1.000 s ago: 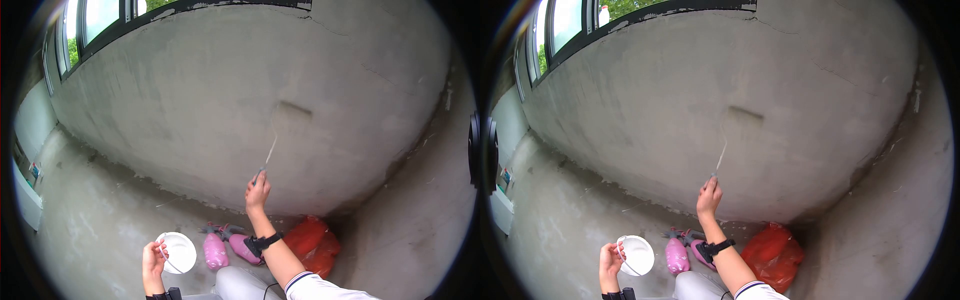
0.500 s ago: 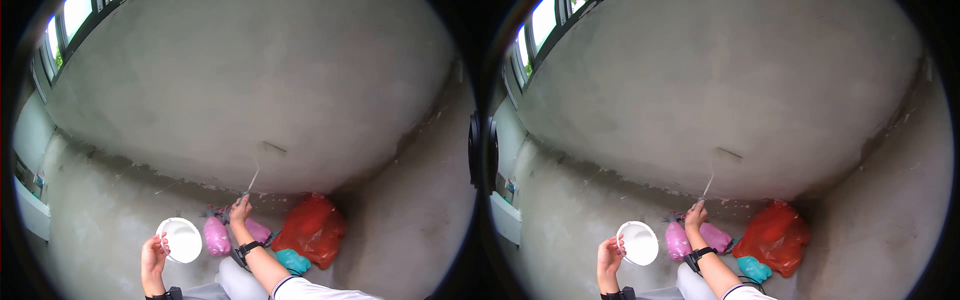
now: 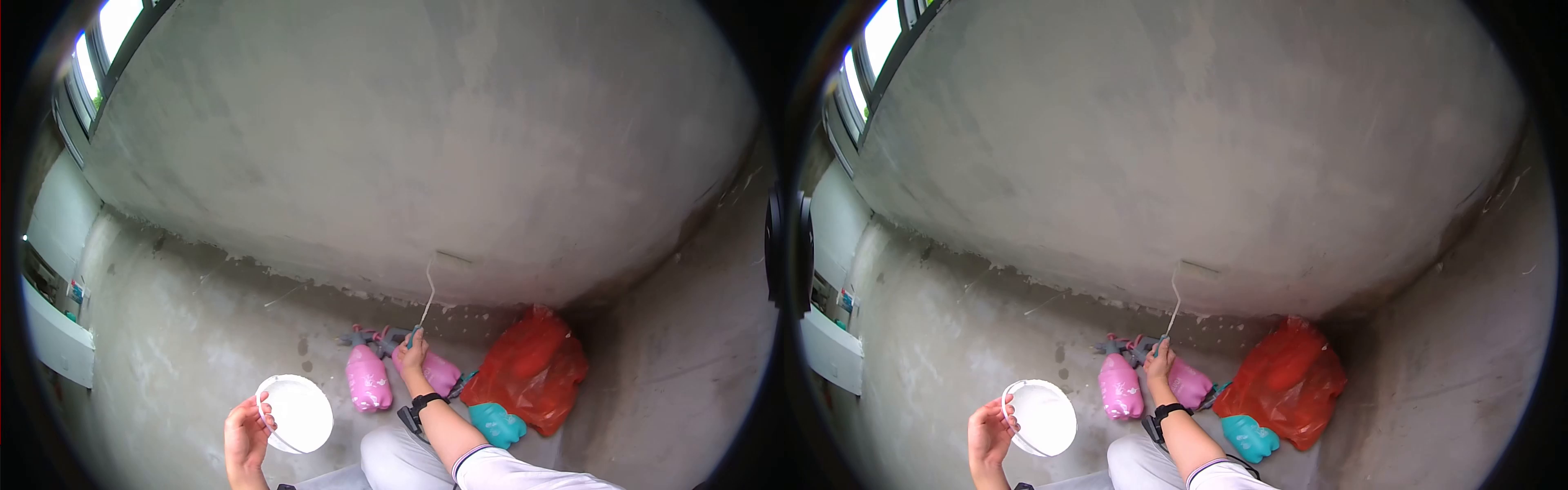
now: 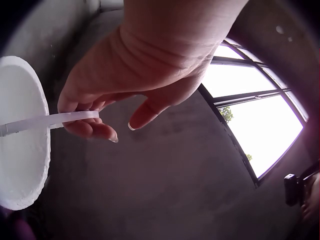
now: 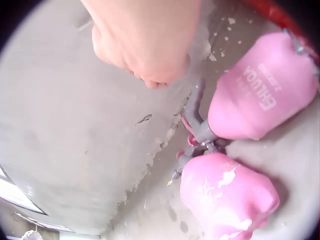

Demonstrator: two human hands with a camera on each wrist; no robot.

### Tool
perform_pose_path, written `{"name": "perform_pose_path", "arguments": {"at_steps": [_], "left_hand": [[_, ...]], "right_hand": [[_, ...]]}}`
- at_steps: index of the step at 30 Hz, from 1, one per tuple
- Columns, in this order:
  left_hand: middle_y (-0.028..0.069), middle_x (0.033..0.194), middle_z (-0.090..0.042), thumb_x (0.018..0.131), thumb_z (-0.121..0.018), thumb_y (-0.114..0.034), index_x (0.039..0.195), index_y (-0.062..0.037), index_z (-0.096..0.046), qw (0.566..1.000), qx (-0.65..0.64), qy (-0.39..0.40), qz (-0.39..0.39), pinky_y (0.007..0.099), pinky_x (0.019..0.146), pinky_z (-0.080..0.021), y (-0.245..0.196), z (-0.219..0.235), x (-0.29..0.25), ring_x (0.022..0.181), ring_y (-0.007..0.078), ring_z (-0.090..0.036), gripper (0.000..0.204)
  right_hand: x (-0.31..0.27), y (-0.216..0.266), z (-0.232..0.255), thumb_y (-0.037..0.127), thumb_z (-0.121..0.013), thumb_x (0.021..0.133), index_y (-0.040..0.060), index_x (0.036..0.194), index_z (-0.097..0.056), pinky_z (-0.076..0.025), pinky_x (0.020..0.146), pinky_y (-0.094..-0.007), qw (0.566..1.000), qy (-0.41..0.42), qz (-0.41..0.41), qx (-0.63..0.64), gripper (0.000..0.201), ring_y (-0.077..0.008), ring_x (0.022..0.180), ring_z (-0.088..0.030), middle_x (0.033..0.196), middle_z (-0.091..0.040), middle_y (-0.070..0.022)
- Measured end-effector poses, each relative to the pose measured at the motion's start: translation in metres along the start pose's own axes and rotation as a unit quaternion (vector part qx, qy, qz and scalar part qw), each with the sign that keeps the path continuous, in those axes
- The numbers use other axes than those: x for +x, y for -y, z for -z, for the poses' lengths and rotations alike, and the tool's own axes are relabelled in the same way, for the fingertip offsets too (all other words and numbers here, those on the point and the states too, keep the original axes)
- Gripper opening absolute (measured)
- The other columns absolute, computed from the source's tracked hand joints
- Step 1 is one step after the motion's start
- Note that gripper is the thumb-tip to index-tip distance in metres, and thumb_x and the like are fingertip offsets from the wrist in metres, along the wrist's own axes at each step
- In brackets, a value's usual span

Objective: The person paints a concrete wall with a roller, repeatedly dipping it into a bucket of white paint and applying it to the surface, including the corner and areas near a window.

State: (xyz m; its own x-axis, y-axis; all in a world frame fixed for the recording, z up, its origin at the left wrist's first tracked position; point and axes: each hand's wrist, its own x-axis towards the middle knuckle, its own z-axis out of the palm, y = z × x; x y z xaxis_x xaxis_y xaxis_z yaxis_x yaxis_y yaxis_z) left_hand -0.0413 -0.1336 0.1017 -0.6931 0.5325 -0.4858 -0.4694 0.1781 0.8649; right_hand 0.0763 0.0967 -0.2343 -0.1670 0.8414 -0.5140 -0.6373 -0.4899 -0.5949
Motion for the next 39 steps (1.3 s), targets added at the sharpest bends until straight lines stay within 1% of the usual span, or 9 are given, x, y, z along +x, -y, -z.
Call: {"name": "perform_pose_path", "arguments": {"at_steps": [3, 9, 13, 17, 22, 30, 35, 37, 39], "left_hand": [[0.0057, 0.078, -0.059, 0.081, -0.051, -0.011, 0.11, 0.007, -0.058, 1.0, 0.01, -0.009, 0.003, 0.0272, 0.064, -0.045, -0.004, -0.008, -0.001, 0.065, 0.0146, -0.054, 0.035], [0.0045, 0.077, -0.059, 0.083, -0.051, -0.015, 0.111, 0.004, -0.058, 1.0, 0.017, 0.018, 0.01, 0.0278, 0.064, -0.044, -0.003, -0.009, 0.013, 0.065, 0.015, -0.053, 0.034], [0.0039, 0.075, -0.058, 0.082, -0.052, -0.017, 0.108, 0.0015, -0.058, 0.998, 0.0, 0.036, 0.043, 0.028, 0.062, -0.043, 0.0, -0.006, 0.03, 0.063, 0.0152, -0.052, 0.032], [0.0037, 0.074, -0.058, 0.082, -0.051, -0.019, 0.101, -0.0016, -0.059, 0.993, 0.001, 0.078, 0.083, 0.0298, 0.062, -0.043, 0.005, -0.019, 0.053, 0.061, 0.0154, -0.051, 0.027], [0.0021, 0.073, -0.058, 0.084, -0.049, -0.021, 0.099, -0.0058, -0.06, 0.977, 0.04, 0.174, 0.119, 0.0304, 0.061, -0.043, -0.009, -0.039, 0.07, 0.061, 0.0151, -0.052, 0.024], [0.0021, 0.074, -0.059, 0.083, -0.049, -0.021, 0.101, -0.0043, -0.062, 0.963, 0.071, 0.228, 0.126, 0.0306, 0.064, -0.044, -0.011, -0.06, 0.08, 0.063, 0.0155, -0.053, 0.028], [0.0028, 0.075, -0.058, 0.084, -0.049, -0.019, 0.104, -0.0028, -0.06, 0.963, 0.05, 0.237, 0.122, 0.0311, 0.065, -0.044, -0.014, -0.066, 0.076, 0.064, 0.0158, -0.053, 0.028], [0.0029, 0.075, -0.059, 0.084, -0.049, -0.019, 0.105, -0.002, -0.06, 0.957, 0.03, 0.261, 0.12, 0.0314, 0.064, -0.044, -0.012, -0.055, 0.088, 0.064, 0.0164, -0.053, 0.029], [0.003, 0.074, -0.058, 0.084, -0.049, -0.019, 0.103, -0.0015, -0.06, 0.953, 0.037, 0.26, 0.151, 0.0317, 0.062, -0.044, -0.018, -0.05, 0.09, 0.062, 0.017, -0.053, 0.028]], "right_hand": [[-0.017, -0.006, -0.003, 0.063, -0.041, 0.096, 0.0135, 0.077, -0.044, -0.021, 0.035, -0.0248, 0.996, -0.008, -0.081, 0.031, 0.053, -0.0088, 0.037, -0.027, 0.052, -0.035, 0.0022], [-0.062, 0.049, 0.01, 0.061, -0.043, 0.096, 0.0136, 0.077, -0.044, -0.021, 0.034, -0.0257, 0.992, -0.04, -0.104, -0.062, 0.051, -0.0091, 0.036, -0.03, 0.051, -0.035, 0.0026], [-0.095, 0.113, 0.051, 0.057, -0.044, 0.097, 0.0125, 0.075, -0.045, -0.024, 0.034, -0.0252, 0.996, -0.034, -0.042, -0.07, 0.049, -0.009, 0.037, -0.035, 0.05, -0.038, 0.0019], [-0.135, 0.211, 0.095, 0.061, -0.043, 0.096, 0.0133, 0.073, -0.044, -0.023, 0.033, -0.0238, 0.985, -0.077, 0.115, -0.106, 0.053, -0.0069, 0.036, -0.033, 0.05, -0.037, 0.0037], [-0.203, 0.314, 0.124, 0.069, -0.045, 0.091, 0.0138, 0.075, -0.045, -0.022, 0.034, -0.0246, 0.99, -0.094, 0.087, -0.056, 0.057, -0.0075, 0.036, -0.029, 0.05, -0.034, 0.0049], [-0.204, 0.314, 0.174, 0.063, -0.041, 0.096, 0.0129, 0.071, -0.045, -0.022, 0.033, -0.0251, 0.969, -0.113, 0.161, -0.153, 0.056, -0.0081, 0.034, -0.03, 0.048, -0.037, 0.0035], [-0.204, 0.37, 0.138, 0.061, -0.041, 0.097, 0.0109, 0.068, -0.046, -0.027, 0.033, -0.026, 0.888, -0.149, 0.353, -0.254, 0.058, -0.0099, 0.034, -0.037, 0.047, -0.04, 0.0005], [-0.213, 0.418, 0.112, 0.057, -0.038, 0.099, 0.0065, 0.057, -0.048, -0.034, 0.043, -0.0343, 0.838, -0.175, 0.419, -0.303, 0.066, -0.0166, 0.041, -0.045, 0.048, -0.048, -0.0047], [-0.237, 0.48, 0.076, 0.055, -0.04, 0.099, 0.0074, 0.061, -0.049, -0.032, 0.041, -0.0309, 0.83, -0.141, 0.439, -0.315, 0.062, -0.0135, 0.04, -0.042, 0.048, -0.045, -0.0022]]}}
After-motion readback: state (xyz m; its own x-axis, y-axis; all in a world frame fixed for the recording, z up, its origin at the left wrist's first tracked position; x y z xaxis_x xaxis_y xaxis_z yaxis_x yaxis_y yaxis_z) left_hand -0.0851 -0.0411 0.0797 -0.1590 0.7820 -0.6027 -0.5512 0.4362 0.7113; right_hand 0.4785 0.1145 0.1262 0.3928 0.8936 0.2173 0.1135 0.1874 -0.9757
